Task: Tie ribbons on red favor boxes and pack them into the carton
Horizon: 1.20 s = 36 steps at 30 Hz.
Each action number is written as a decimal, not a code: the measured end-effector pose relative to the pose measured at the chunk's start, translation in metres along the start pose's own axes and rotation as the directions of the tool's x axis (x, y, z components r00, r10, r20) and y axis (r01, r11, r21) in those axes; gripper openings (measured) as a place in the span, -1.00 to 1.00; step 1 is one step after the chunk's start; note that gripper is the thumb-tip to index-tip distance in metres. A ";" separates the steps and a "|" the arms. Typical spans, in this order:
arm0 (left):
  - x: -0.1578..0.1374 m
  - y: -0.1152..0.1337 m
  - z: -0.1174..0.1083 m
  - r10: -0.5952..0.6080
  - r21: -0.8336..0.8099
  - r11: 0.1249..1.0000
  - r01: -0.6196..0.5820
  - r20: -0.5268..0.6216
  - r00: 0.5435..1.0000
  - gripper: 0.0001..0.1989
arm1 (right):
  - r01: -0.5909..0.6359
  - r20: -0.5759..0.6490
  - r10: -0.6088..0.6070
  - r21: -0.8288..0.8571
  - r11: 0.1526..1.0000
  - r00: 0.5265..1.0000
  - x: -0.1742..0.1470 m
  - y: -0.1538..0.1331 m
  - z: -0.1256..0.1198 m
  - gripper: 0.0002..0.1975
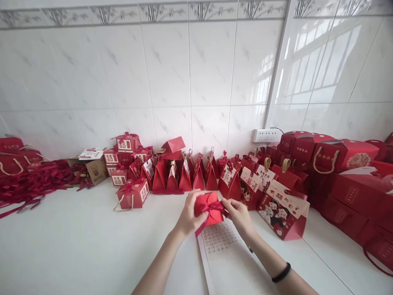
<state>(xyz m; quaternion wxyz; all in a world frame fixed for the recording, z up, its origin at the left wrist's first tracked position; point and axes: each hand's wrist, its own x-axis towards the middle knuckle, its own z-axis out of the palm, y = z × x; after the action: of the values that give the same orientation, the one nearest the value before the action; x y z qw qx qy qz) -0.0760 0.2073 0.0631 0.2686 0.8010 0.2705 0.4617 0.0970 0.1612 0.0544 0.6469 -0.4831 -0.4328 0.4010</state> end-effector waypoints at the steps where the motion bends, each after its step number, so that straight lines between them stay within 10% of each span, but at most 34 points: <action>1: 0.000 0.001 0.000 0.007 0.007 1.000 -0.007 0.003 1.000 -0.53 | -0.003 -0.002 0.003 -0.008 1.000 1.000 0.000 0.001 0.000 -0.42; 17: 0.003 0.007 0.002 -0.184 0.015 0.982 0.187 -0.116 0.976 -0.67 | -0.007 0.055 0.008 -0.011 1.000 0.998 0.000 -0.001 0.000 -0.45; 23: 0.009 0.001 0.001 -0.269 -0.050 0.963 0.265 -0.146 0.952 -0.63 | 0.384 -0.076 -0.449 -0.403 0.831 0.890 -0.019 -0.018 -0.001 -0.63; 26: 0.010 0.000 0.003 -0.267 -0.047 0.964 0.263 -0.176 0.948 -0.63 | 0.381 0.282 -0.276 -0.453 0.806 0.919 -0.031 -0.018 0.009 -0.54; 29: 0.010 0.002 0.006 -0.245 -0.018 0.969 0.246 -0.194 0.950 -0.64 | 0.188 0.537 0.077 -0.422 0.887 0.840 -0.041 -0.007 0.025 -0.48; 36: 0.008 0.009 0.011 -0.199 0.058 0.976 0.211 -0.165 0.966 -0.66 | -0.236 0.464 0.309 -0.210 0.949 0.830 -0.046 0.016 0.047 -0.47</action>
<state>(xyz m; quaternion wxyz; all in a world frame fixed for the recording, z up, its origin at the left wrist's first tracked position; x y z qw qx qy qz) -0.0615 0.2041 0.0690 0.2622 0.7390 0.3894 0.4833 0.0368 0.1345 0.0382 0.4152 -0.4675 -0.5370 0.5663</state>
